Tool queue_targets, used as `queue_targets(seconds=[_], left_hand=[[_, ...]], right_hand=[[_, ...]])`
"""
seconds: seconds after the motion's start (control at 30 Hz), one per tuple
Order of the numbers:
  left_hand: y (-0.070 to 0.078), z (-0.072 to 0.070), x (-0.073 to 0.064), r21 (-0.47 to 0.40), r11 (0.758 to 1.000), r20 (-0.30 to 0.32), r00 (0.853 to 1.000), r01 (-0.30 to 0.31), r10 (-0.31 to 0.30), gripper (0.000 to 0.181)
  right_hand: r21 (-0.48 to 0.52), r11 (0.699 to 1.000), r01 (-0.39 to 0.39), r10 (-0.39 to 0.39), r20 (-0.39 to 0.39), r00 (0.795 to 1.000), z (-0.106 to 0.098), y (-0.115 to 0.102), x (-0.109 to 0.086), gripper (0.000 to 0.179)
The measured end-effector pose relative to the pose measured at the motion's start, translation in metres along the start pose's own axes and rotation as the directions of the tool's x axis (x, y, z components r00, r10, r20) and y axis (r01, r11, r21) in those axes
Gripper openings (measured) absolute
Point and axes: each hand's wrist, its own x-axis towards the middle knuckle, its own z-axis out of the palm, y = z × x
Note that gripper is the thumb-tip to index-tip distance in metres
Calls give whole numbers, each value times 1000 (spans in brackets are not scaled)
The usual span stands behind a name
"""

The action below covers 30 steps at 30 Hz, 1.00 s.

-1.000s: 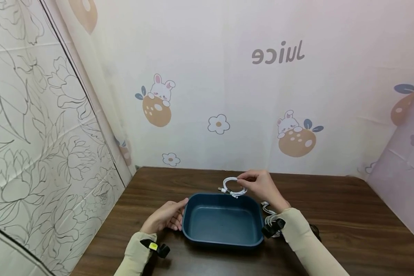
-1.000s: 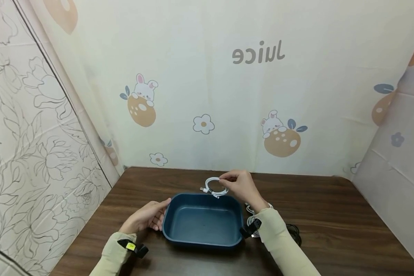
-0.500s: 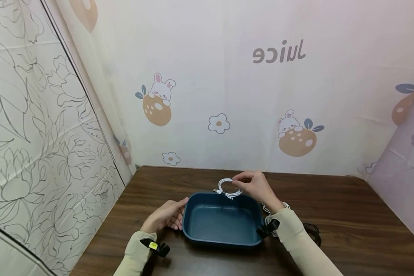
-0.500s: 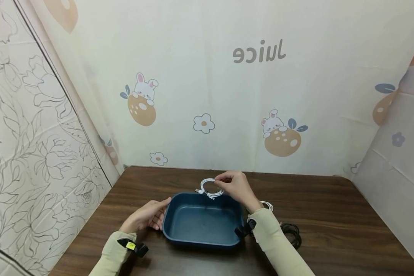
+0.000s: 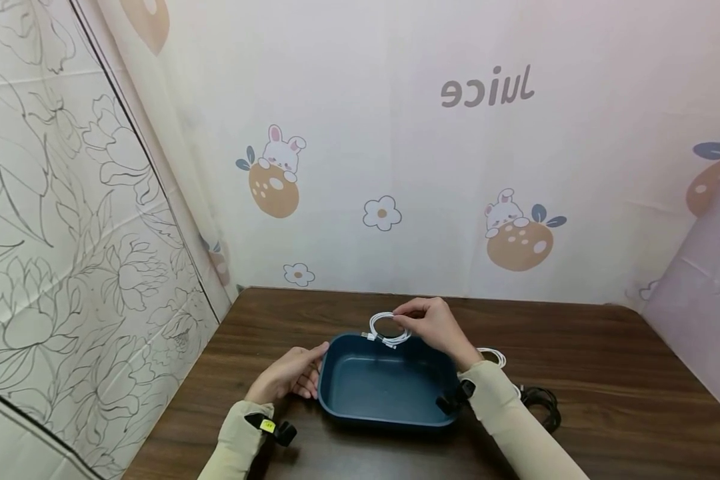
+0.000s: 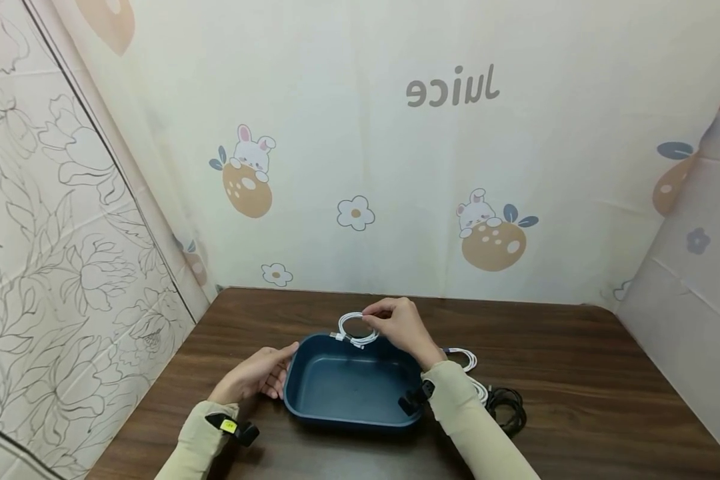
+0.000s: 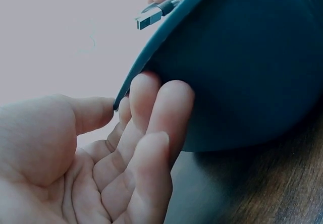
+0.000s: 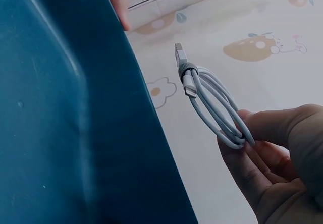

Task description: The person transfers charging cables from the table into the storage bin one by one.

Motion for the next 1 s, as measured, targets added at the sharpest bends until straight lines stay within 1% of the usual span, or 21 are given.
queue_targets(seconds=[0.33, 0.63, 1.0], left_hand=[[0, 0, 2, 0, 1000, -4, 1000, 0, 0, 58], [0, 1, 2, 4, 1000, 2, 1000, 1, -1, 58], [-2, 0, 1, 5, 1000, 0, 1000, 1, -1, 58]], right_hand=[[-35, 999, 19, -18, 30, 999, 9, 0, 2, 11], [-41, 999, 14, -11, 57, 998, 15, 1, 1, 10], [-60, 995, 83, -77, 99, 992, 24, 3, 1, 9]])
